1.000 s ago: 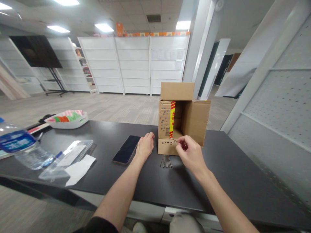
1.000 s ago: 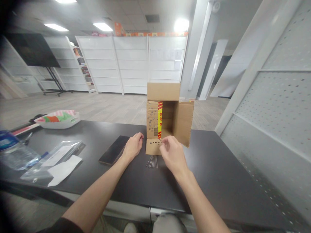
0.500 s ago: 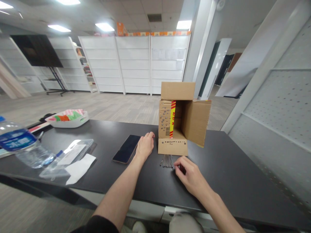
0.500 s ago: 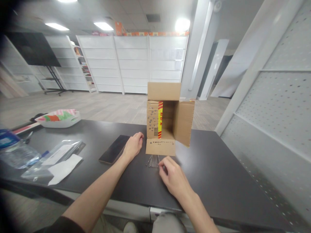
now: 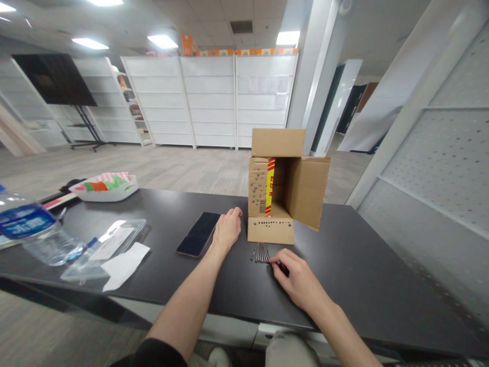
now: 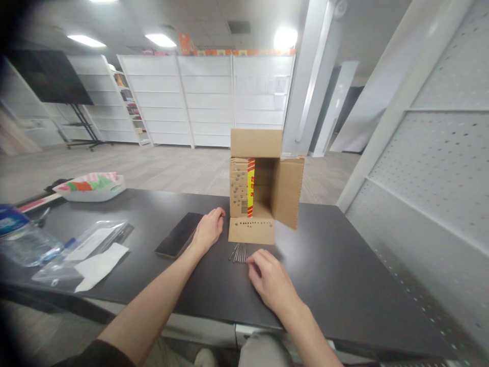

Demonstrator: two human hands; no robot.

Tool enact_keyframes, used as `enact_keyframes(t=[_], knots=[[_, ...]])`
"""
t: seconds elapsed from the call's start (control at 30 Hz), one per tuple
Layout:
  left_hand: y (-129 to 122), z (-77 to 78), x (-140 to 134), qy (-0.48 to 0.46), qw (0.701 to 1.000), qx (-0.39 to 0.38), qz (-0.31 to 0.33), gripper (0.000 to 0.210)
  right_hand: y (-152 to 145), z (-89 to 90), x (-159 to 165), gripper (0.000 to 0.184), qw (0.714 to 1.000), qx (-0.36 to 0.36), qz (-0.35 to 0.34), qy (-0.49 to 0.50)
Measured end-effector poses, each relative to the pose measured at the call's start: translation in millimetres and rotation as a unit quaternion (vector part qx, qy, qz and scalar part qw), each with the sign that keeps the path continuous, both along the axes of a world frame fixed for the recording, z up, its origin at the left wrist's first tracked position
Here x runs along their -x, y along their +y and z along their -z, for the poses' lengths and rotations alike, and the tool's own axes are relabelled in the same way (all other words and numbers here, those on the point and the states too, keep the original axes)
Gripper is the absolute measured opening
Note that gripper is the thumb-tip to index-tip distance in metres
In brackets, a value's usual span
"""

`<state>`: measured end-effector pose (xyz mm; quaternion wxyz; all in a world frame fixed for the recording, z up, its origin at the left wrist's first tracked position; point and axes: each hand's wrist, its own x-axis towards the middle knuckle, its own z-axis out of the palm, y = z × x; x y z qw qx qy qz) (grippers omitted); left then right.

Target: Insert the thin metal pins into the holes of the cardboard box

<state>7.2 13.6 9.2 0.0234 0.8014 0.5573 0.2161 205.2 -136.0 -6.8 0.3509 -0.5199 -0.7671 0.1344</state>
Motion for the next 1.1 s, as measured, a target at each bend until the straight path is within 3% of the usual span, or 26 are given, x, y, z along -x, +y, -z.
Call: enact_keyframes(t=[1.1], knots=[[-1.3,-1.9,-0.3,0.004,1.000,0.007,-0.005,0.024,3.8,0.6,0.8,0.014,1.000,0.000,0.019,-0.016]])
